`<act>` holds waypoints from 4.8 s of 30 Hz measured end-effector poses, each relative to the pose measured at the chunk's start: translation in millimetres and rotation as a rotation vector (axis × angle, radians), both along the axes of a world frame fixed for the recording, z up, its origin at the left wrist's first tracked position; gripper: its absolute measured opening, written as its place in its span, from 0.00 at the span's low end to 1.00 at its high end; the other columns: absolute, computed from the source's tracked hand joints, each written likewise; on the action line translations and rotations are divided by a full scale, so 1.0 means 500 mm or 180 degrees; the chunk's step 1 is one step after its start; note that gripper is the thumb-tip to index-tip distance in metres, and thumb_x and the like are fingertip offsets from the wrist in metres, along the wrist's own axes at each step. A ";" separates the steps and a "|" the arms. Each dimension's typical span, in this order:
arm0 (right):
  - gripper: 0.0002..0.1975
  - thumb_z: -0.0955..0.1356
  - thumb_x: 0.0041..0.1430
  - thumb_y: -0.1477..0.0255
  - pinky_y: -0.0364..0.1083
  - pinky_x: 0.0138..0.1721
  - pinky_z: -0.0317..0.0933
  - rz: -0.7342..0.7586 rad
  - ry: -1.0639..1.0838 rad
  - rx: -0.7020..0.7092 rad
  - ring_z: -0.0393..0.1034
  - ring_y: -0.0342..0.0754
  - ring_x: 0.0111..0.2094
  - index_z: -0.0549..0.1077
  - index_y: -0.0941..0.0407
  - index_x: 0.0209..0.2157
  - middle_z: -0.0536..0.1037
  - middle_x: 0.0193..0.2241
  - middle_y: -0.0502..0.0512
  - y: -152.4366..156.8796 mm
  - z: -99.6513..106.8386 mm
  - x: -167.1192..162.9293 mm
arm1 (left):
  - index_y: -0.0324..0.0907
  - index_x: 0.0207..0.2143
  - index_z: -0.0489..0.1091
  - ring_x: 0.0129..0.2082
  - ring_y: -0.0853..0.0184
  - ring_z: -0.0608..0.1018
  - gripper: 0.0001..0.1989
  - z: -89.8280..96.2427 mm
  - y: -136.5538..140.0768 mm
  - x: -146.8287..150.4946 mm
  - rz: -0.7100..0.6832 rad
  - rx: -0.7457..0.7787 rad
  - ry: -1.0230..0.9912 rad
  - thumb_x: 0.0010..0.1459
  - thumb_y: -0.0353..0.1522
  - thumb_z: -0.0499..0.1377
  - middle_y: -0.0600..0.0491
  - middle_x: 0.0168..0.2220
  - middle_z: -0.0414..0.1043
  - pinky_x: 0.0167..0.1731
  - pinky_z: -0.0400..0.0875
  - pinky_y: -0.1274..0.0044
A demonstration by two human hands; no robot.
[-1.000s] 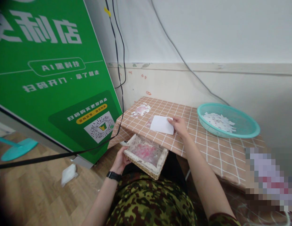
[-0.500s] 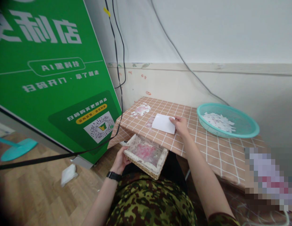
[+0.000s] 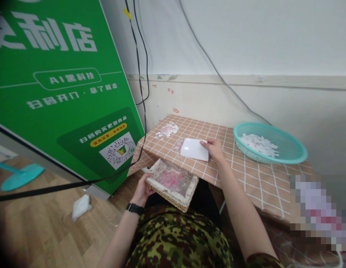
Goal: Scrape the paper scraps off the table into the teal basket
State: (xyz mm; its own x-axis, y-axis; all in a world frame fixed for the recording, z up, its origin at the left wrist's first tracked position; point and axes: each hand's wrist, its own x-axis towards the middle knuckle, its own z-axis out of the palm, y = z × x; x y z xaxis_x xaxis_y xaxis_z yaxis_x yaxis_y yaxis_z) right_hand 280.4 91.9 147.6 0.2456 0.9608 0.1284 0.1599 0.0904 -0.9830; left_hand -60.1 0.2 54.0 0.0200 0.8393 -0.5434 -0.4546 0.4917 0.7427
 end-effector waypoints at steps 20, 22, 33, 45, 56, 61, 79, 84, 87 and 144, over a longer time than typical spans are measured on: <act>0.17 0.74 0.38 0.61 0.42 0.19 0.57 0.0708 0.0317 -0.0344 0.65 0.44 0.20 0.72 0.59 0.25 0.73 0.22 0.54 -0.031 0.033 -0.027 | 0.44 0.33 0.69 0.25 0.66 0.73 0.17 -0.003 0.001 0.000 0.0016 -0.0033 0.0034 0.42 0.44 0.61 0.56 0.24 0.70 0.26 0.68 0.74; 0.18 0.74 0.38 0.61 0.43 0.19 0.58 0.0854 0.0351 -0.0463 0.66 0.45 0.21 0.72 0.59 0.27 0.74 0.23 0.56 -0.035 0.038 -0.030 | 0.44 0.33 0.69 0.25 0.66 0.73 0.18 -0.001 0.001 0.001 0.0036 -0.0047 0.0048 0.42 0.44 0.61 0.56 0.24 0.70 0.26 0.68 0.74; 0.18 0.74 0.37 0.59 0.43 0.18 0.55 -0.0196 0.0152 0.0024 0.61 0.43 0.19 0.73 0.59 0.25 0.72 0.20 0.52 -0.017 0.029 -0.012 | 0.43 0.32 0.69 0.22 0.68 0.72 0.17 0.002 0.000 -0.002 0.0040 0.0014 0.0045 0.42 0.44 0.61 0.57 0.23 0.69 0.26 0.68 0.75; 0.18 0.74 0.38 0.60 0.42 0.20 0.57 0.0361 0.0248 -0.0073 0.64 0.43 0.20 0.73 0.59 0.26 0.73 0.21 0.52 -0.020 0.021 -0.023 | 0.43 0.32 0.70 0.23 0.67 0.73 0.17 0.009 -0.001 -0.006 0.0080 0.0066 0.0005 0.42 0.44 0.61 0.55 0.24 0.72 0.26 0.68 0.76; 0.19 0.74 0.38 0.61 0.43 0.21 0.60 0.0756 0.0443 -0.0379 0.68 0.45 0.23 0.75 0.60 0.29 0.76 0.24 0.56 -0.038 0.037 -0.032 | 0.44 0.34 0.70 0.25 0.66 0.73 0.17 0.005 0.000 -0.007 0.0086 0.0076 -0.0009 0.43 0.44 0.61 0.55 0.26 0.71 0.27 0.68 0.74; 0.17 0.74 0.39 0.62 0.41 0.20 0.58 0.1081 0.0405 -0.0549 0.66 0.42 0.21 0.75 0.61 0.29 0.75 0.23 0.55 -0.039 0.036 -0.034 | 0.43 0.34 0.70 0.26 0.66 0.73 0.18 0.005 0.002 -0.006 0.0096 0.0057 -0.0003 0.42 0.44 0.61 0.54 0.27 0.72 0.27 0.68 0.75; 0.21 0.74 0.41 0.61 0.47 0.32 0.69 0.0317 0.0906 0.0084 0.72 0.50 0.34 0.76 0.57 0.38 0.78 0.36 0.57 -0.007 0.018 -0.029 | 0.44 0.34 0.70 0.25 0.67 0.73 0.18 -0.004 0.002 -0.013 0.0115 0.0127 0.0022 0.42 0.44 0.61 0.56 0.26 0.71 0.26 0.68 0.75; 0.21 0.72 0.44 0.60 0.46 0.31 0.68 0.0426 0.0615 0.0150 0.72 0.48 0.33 0.76 0.56 0.39 0.78 0.36 0.55 0.003 0.016 -0.055 | 0.42 0.33 0.70 0.23 0.68 0.73 0.18 -0.001 0.002 -0.013 0.0143 0.0055 0.0018 0.41 0.44 0.62 0.56 0.24 0.71 0.25 0.68 0.76; 0.20 0.71 0.46 0.59 0.45 0.30 0.67 0.0732 0.0399 0.0113 0.71 0.47 0.31 0.77 0.56 0.38 0.78 0.34 0.55 -0.001 0.019 -0.077 | 0.42 0.33 0.70 0.23 0.68 0.72 0.18 -0.004 0.002 -0.013 0.0165 0.0029 0.0010 0.41 0.44 0.62 0.55 0.24 0.70 0.25 0.68 0.76; 0.24 0.67 0.49 0.54 0.48 0.29 0.64 0.0245 -0.1306 0.0504 0.71 0.52 0.30 0.75 0.58 0.41 0.78 0.31 0.57 -0.012 0.045 -0.107 | 0.46 0.37 0.70 0.30 0.62 0.72 0.16 -0.033 0.023 0.005 -0.0153 0.0517 0.0656 0.46 0.42 0.58 0.53 0.29 0.70 0.26 0.66 0.75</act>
